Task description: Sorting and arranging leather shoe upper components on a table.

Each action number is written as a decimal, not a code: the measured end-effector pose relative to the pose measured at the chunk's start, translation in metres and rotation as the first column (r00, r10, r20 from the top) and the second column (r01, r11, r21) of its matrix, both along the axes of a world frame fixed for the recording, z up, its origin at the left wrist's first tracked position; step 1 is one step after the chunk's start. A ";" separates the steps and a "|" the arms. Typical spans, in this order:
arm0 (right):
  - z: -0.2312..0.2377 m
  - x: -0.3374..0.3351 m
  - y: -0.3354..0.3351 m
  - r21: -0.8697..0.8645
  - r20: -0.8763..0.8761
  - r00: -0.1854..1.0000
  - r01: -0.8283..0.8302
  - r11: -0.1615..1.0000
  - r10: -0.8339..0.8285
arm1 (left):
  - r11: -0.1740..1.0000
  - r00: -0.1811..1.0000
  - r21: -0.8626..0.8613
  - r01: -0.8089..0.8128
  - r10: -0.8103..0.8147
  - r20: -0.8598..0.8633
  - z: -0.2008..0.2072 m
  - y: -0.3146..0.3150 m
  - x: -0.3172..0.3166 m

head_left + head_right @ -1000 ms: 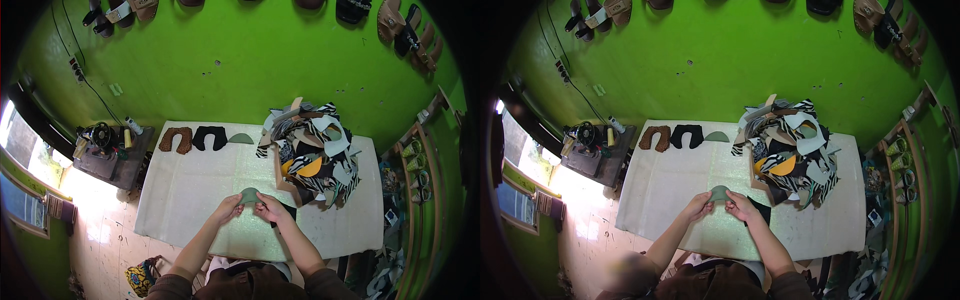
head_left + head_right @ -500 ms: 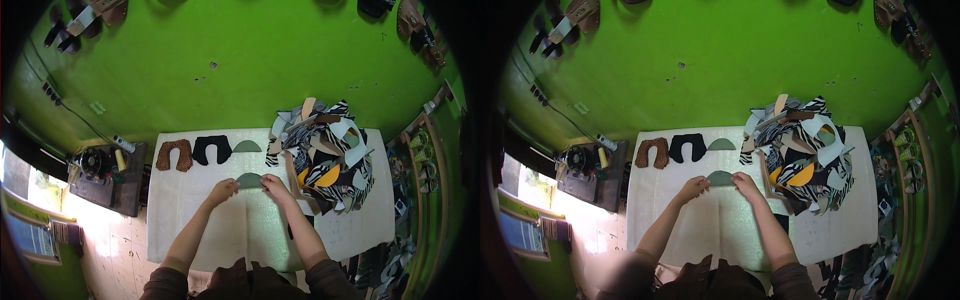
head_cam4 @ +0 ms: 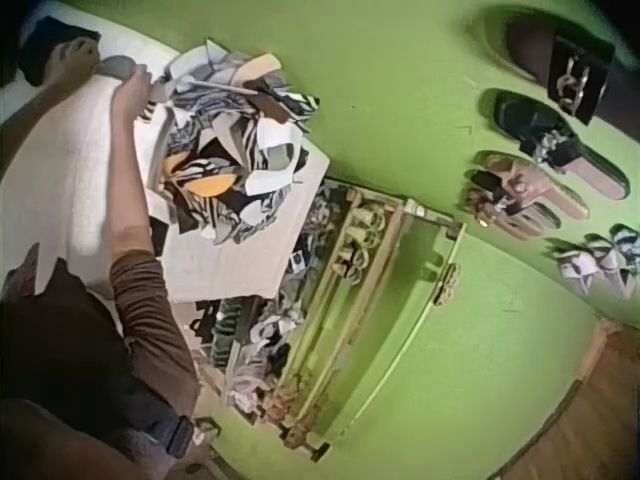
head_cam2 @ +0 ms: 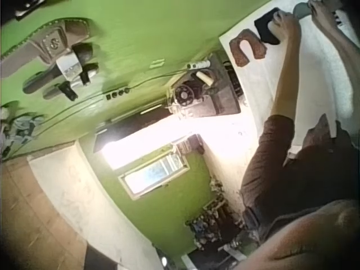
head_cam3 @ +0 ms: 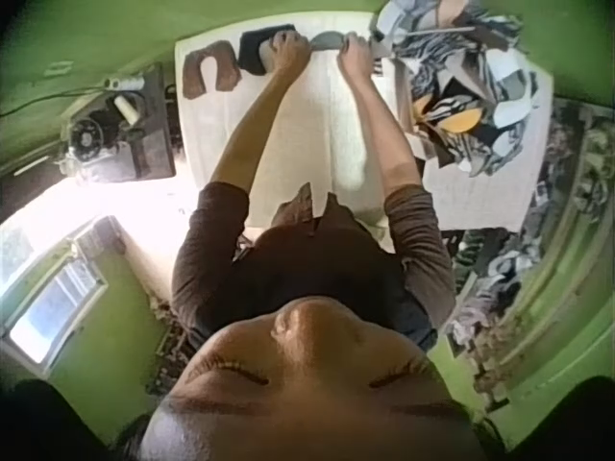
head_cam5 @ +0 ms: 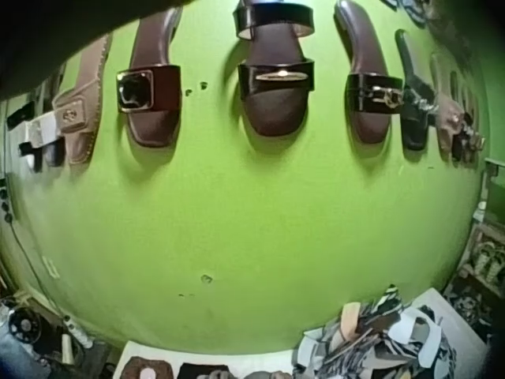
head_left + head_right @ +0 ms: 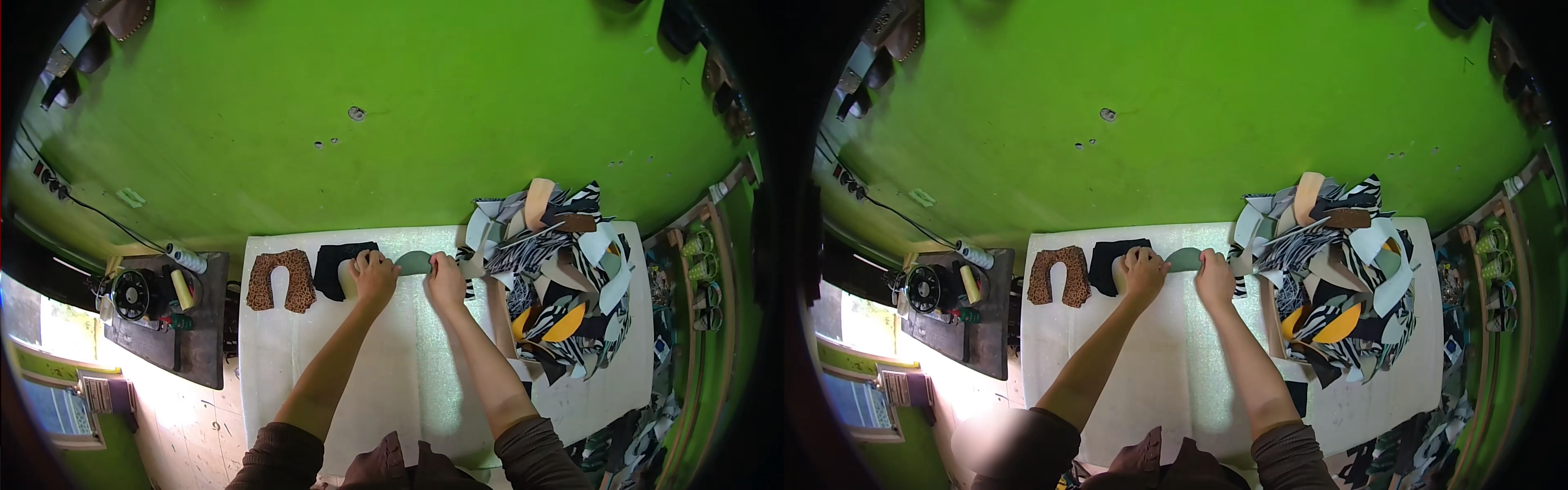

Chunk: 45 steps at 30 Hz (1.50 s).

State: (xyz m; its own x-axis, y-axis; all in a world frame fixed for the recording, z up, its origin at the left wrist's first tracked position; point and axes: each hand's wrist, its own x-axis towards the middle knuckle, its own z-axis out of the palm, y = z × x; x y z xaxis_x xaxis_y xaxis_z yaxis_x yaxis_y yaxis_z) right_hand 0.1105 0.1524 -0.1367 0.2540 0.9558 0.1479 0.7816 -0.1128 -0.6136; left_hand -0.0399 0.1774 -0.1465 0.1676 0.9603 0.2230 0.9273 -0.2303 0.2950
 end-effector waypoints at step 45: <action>-0.012 0.026 -0.161 0.043 0.113 0.911 -0.403 0.914 0.396 | 0.964 0.965 -0.038 0.262 -0.262 0.023 0.005 -0.172 0.014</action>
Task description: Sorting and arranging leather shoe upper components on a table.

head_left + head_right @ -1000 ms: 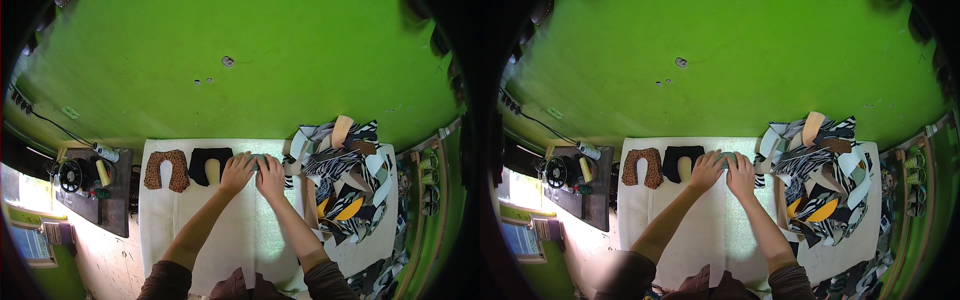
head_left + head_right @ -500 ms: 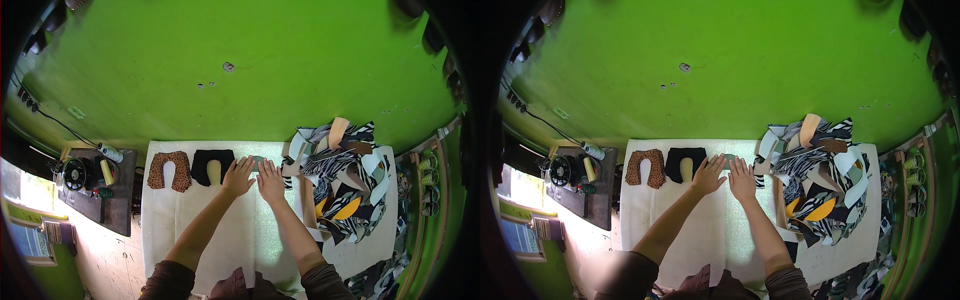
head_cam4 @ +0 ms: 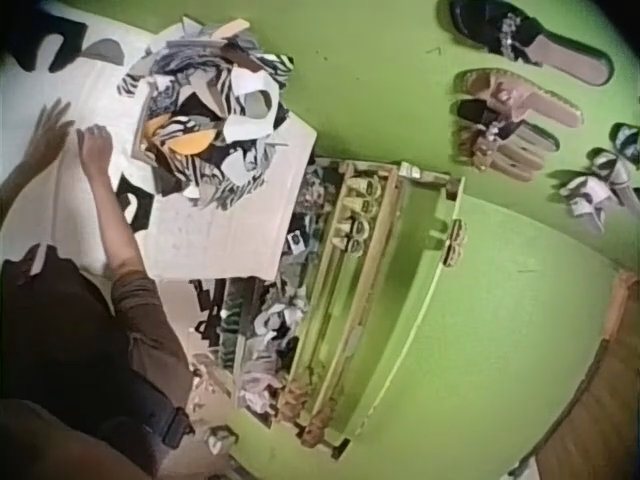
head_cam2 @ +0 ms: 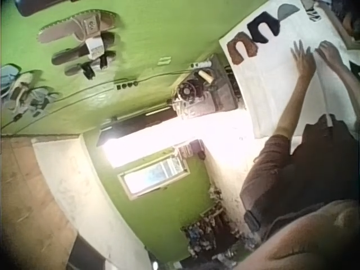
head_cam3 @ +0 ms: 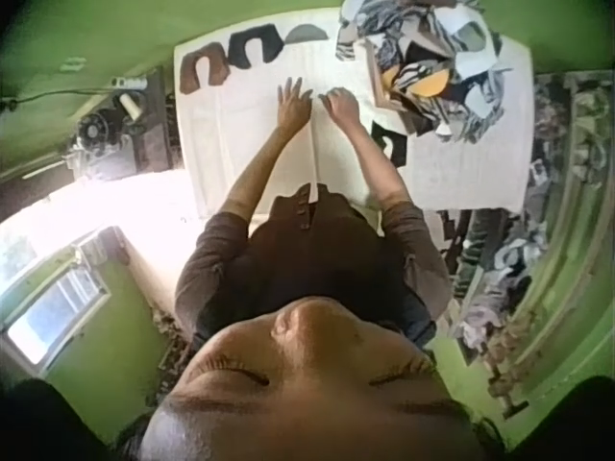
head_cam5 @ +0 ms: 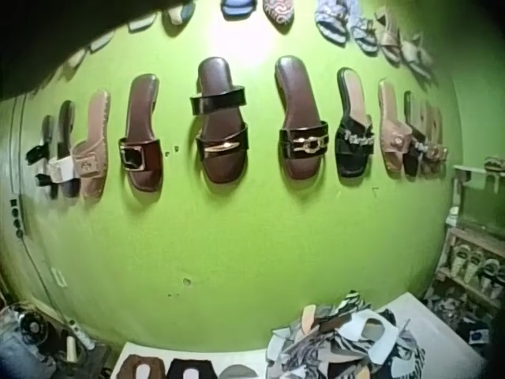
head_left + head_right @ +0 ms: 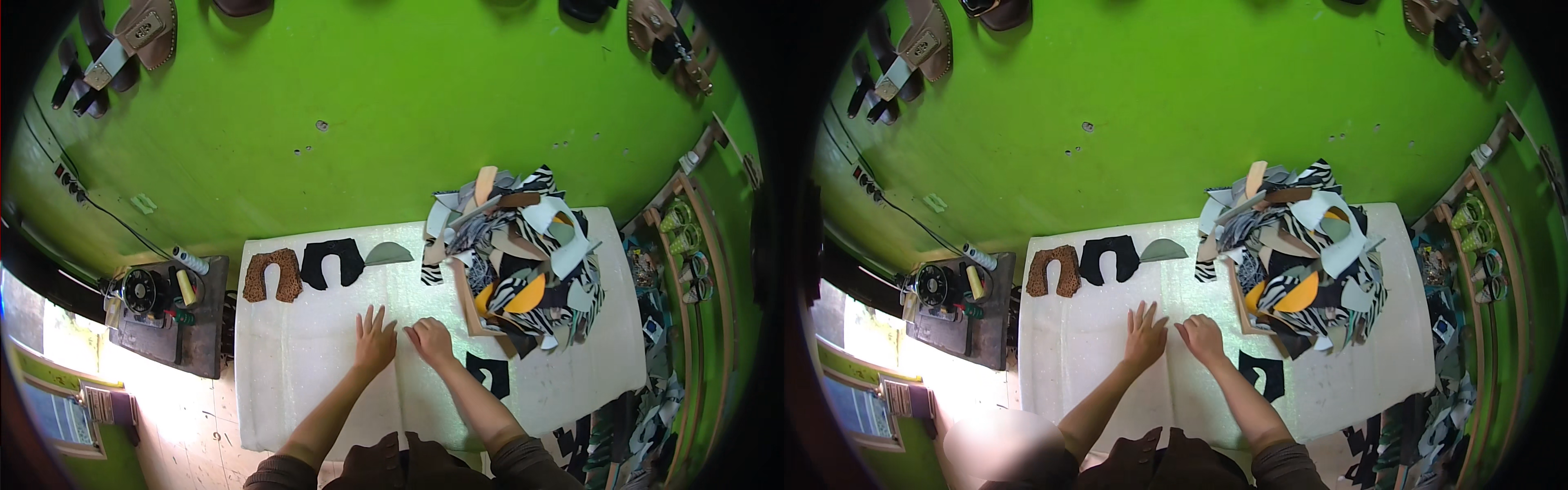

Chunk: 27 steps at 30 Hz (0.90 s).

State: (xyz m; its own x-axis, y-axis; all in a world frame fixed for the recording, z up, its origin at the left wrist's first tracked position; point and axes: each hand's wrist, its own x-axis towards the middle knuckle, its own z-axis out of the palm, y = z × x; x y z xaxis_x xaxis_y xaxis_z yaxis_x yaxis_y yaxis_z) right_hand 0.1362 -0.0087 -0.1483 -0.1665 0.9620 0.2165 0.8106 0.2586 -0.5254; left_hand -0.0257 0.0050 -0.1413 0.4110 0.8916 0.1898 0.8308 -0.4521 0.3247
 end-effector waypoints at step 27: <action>0.113 0.158 -0.008 0.364 0.258 0.962 -0.007 0.931 -0.094 | 0.989 0.985 0.128 -0.072 0.051 0.165 0.073 -0.031 0.137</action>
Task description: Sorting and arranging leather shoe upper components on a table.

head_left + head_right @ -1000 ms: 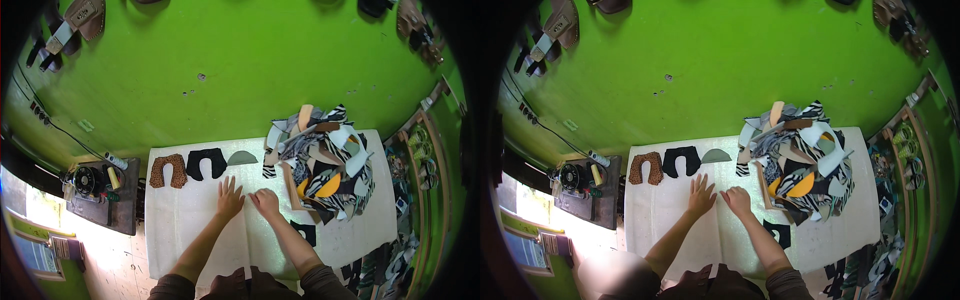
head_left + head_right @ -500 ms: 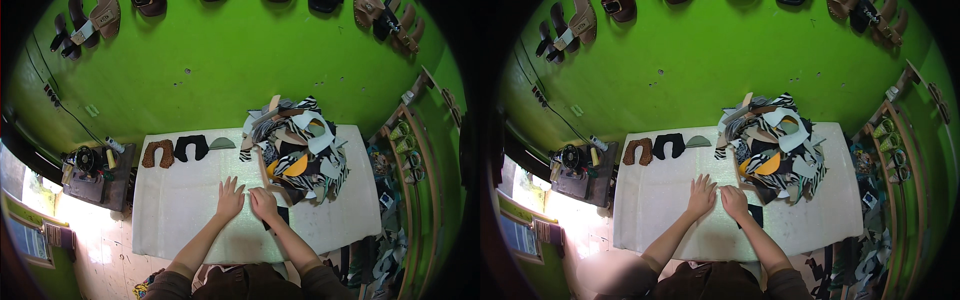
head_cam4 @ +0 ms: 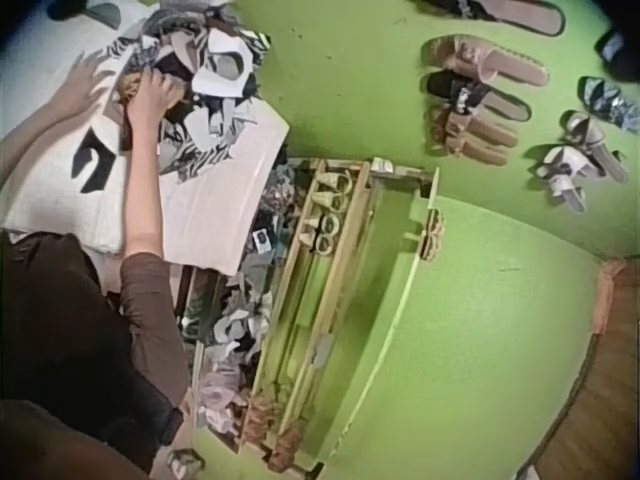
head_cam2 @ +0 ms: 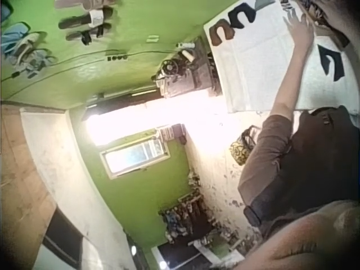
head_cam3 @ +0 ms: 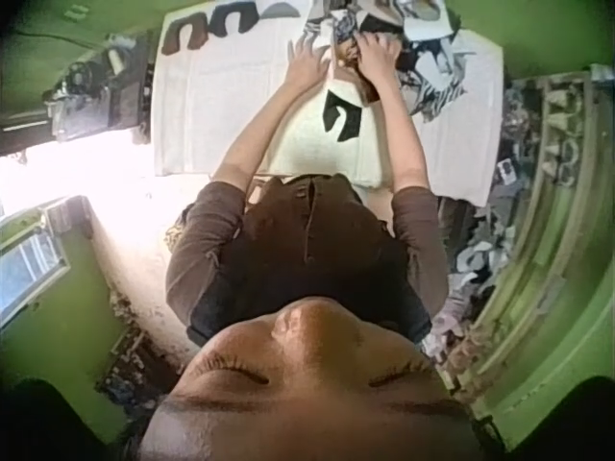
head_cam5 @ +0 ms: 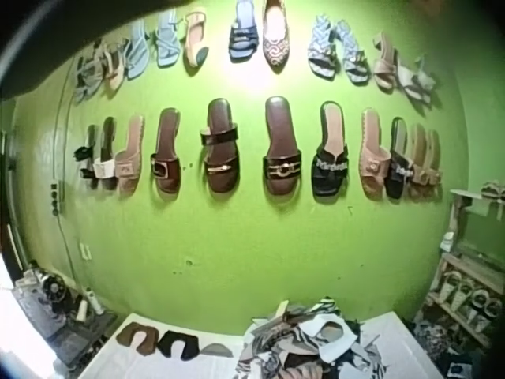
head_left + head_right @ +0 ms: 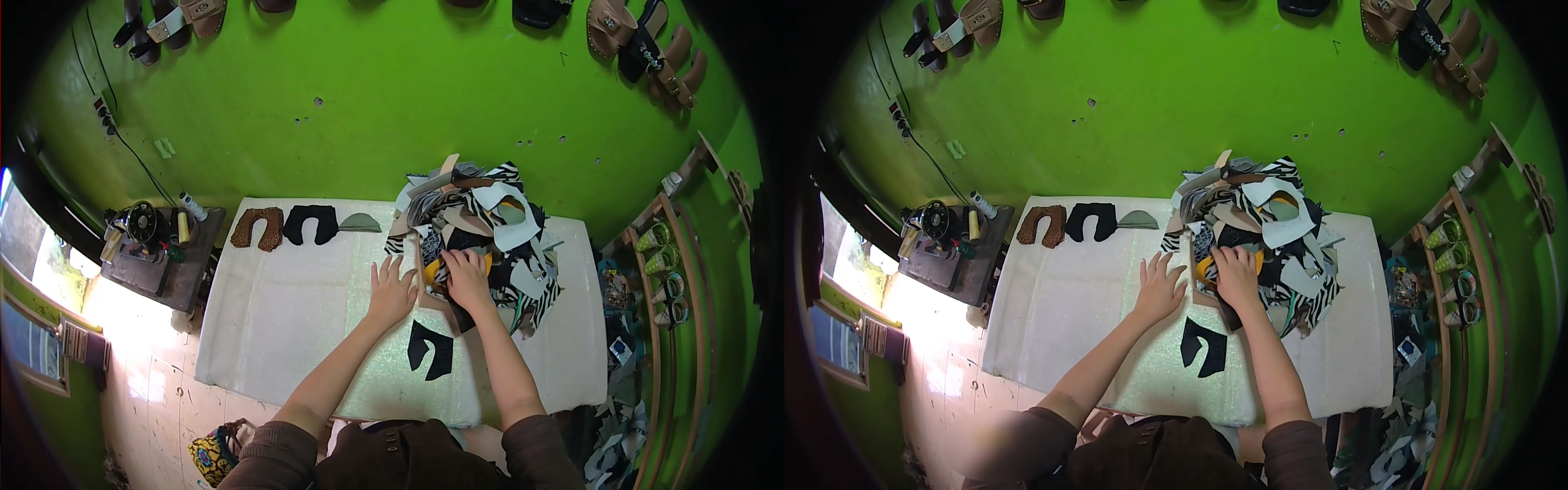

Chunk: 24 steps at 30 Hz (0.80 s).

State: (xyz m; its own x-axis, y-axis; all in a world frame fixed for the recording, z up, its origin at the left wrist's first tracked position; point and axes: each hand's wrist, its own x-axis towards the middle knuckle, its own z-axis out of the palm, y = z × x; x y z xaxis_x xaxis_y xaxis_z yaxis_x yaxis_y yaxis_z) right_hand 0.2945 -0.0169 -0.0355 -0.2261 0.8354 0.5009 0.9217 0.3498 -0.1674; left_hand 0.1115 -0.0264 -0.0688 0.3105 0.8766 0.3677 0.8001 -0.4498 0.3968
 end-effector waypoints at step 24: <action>-0.007 0.020 -0.016 -0.056 0.073 0.978 0.200 0.978 -0.196 | 0.992 0.994 -0.076 0.105 -0.106 -0.005 -0.001 0.000 0.038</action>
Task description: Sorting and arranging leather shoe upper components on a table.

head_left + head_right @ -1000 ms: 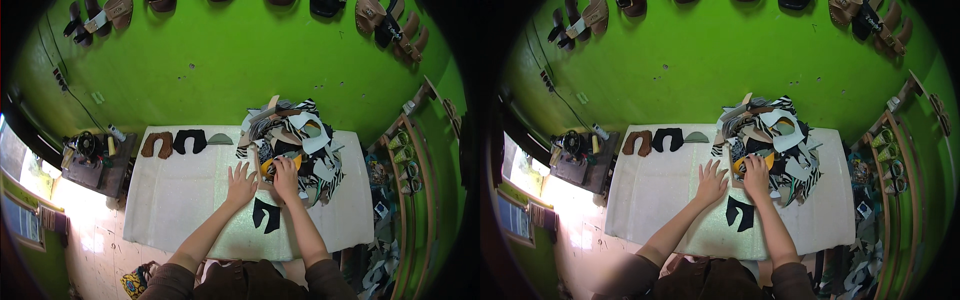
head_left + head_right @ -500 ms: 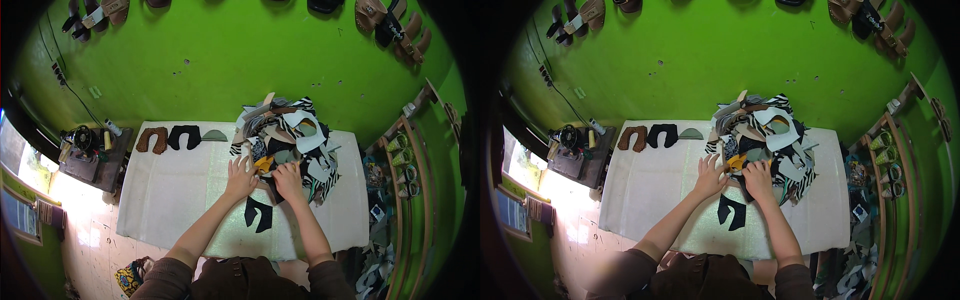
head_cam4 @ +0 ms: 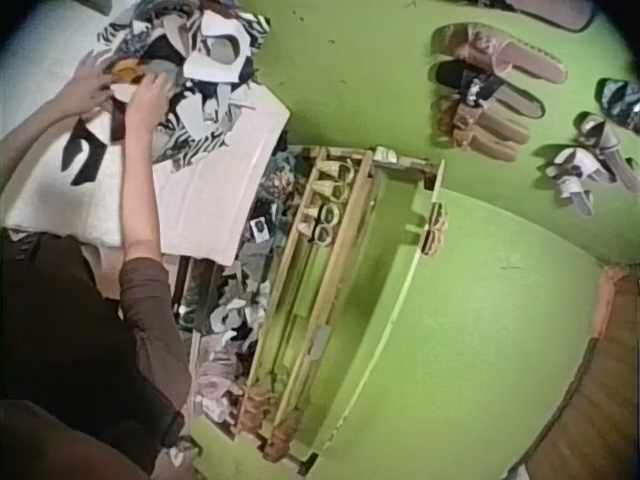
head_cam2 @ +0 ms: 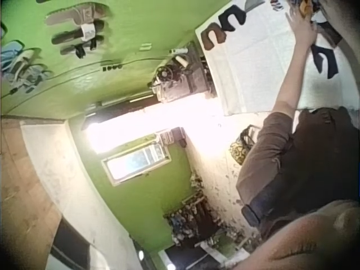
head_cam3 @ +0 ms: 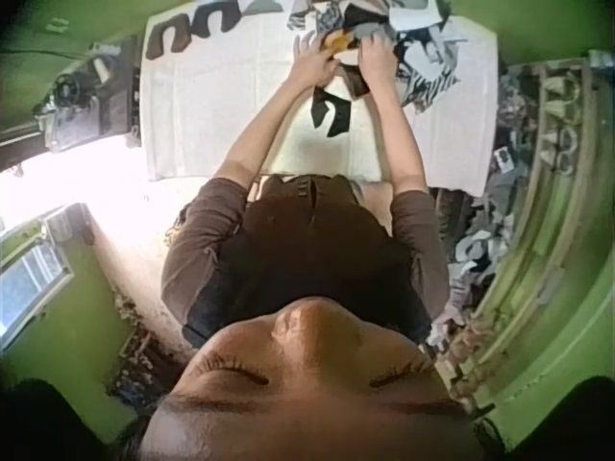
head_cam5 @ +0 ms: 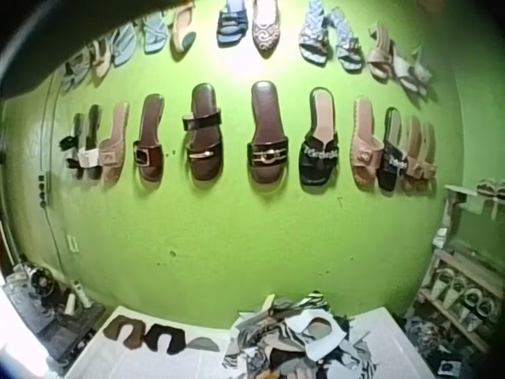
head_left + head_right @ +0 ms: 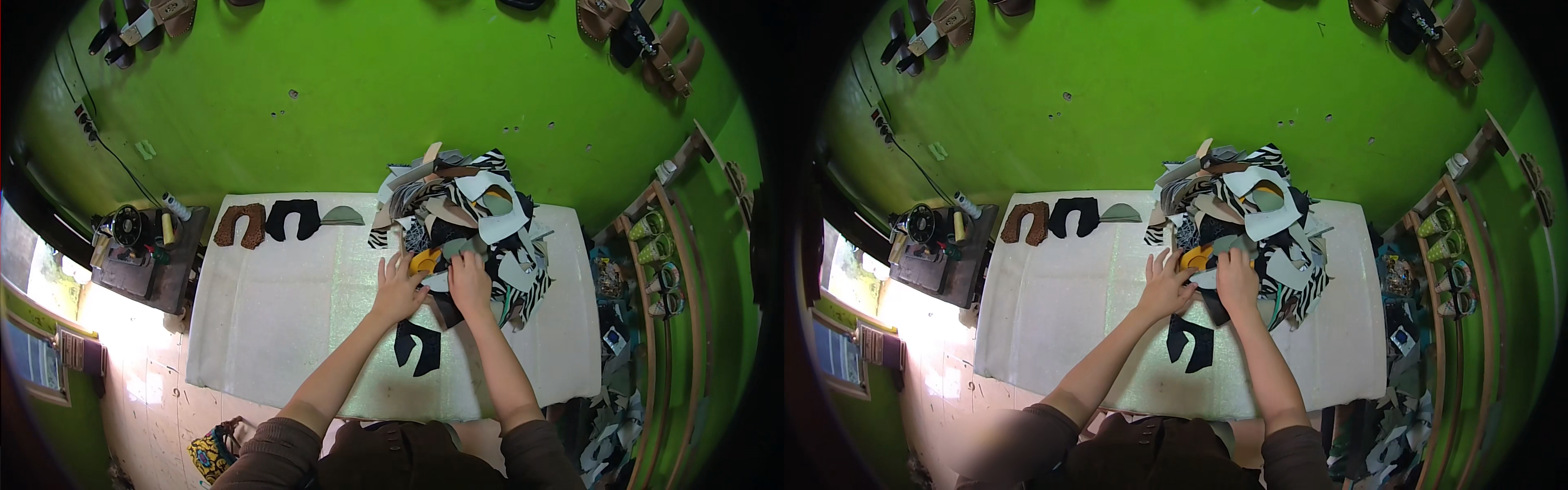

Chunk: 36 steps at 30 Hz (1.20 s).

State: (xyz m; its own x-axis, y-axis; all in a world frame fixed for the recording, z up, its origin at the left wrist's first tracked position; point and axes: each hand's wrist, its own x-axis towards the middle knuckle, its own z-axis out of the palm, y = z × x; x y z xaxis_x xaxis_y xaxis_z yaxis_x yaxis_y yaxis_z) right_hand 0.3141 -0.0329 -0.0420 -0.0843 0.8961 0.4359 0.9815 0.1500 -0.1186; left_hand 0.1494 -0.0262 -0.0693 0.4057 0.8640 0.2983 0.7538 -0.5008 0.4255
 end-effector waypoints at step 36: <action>0.010 0.004 -0.013 -0.042 -0.145 0.959 0.241 0.970 -0.244 | 0.980 0.869 -0.163 0.112 -0.018 0.495 0.015 -0.001 -0.001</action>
State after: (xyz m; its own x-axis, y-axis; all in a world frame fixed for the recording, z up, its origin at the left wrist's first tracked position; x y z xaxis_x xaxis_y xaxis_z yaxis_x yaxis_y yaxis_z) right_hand 0.3183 -0.0457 -0.0324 0.2006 0.8918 0.4054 0.9593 -0.0949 -0.2661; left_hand 0.1484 -0.0268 -0.0547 0.3058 0.8985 0.3150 0.3933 -0.4205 0.8176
